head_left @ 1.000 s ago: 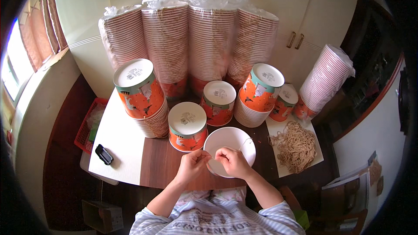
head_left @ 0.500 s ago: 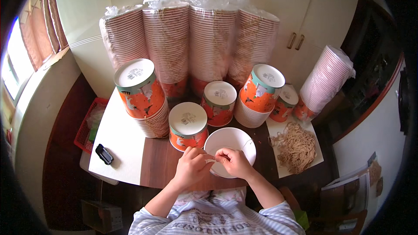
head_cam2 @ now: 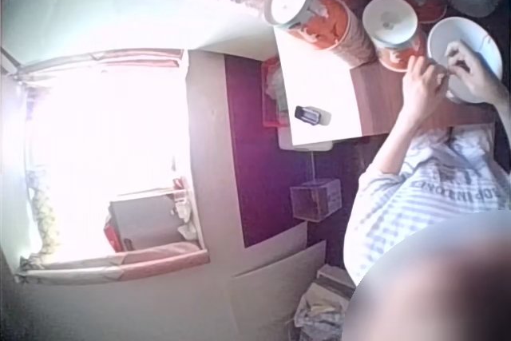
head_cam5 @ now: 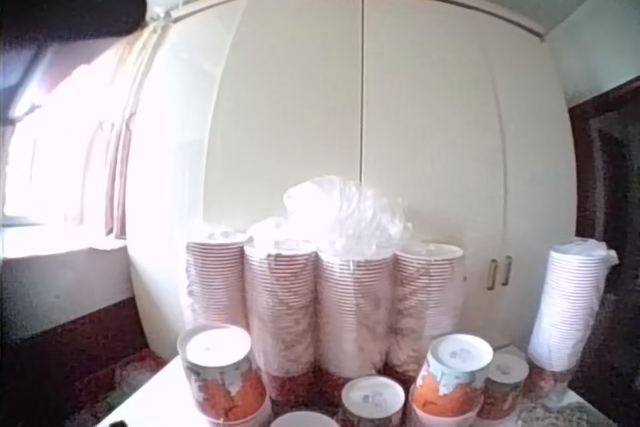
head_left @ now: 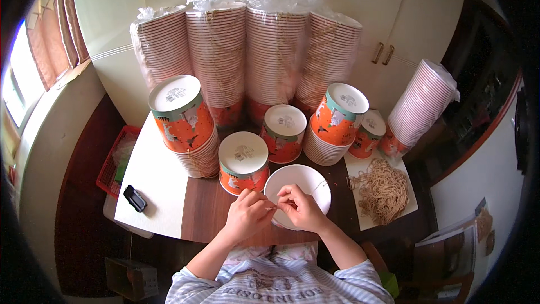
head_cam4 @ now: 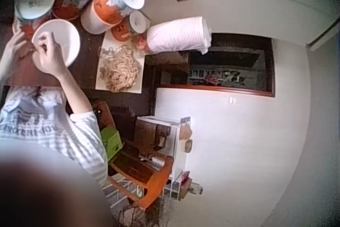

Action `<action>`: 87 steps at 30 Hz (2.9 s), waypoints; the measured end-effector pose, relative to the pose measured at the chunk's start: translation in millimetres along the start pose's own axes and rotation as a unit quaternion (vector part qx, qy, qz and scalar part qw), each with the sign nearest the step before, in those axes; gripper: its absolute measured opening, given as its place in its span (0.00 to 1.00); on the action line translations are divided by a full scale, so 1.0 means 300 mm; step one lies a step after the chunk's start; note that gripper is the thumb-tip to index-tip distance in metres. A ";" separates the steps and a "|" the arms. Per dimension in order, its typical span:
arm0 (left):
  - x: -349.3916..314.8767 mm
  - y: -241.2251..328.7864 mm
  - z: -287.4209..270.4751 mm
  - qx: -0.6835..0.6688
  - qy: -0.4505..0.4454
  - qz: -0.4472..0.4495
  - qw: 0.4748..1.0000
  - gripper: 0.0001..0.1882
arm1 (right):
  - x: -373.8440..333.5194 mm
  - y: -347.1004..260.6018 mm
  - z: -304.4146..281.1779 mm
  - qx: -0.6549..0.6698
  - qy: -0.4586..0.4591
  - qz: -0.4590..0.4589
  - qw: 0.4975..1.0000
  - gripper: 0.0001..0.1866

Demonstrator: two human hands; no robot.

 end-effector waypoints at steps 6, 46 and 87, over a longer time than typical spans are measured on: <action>0.000 0.015 -0.011 0.033 -0.004 0.012 0.999 0.07 | -0.007 -0.001 0.000 0.000 0.024 0.000 1.000 0.11; -0.344 -0.080 0.223 -0.306 0.121 -0.271 0.904 0.06 | -0.216 0.005 0.128 -0.390 0.046 -0.122 0.911 0.04; -0.284 -0.112 0.304 -0.394 0.152 -0.383 0.821 0.05 | -0.210 -0.021 0.162 -0.431 -0.010 -0.199 0.880 0.05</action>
Point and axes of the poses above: each hand's wrist, its own x-axis towards the middle knuckle, its own z-axis out of the palm, y = z × x, the point moved 7 cm from there along x, towards the middle knuckle, and after that the axes turned 5 degrees about z, right-handed, at the moved point
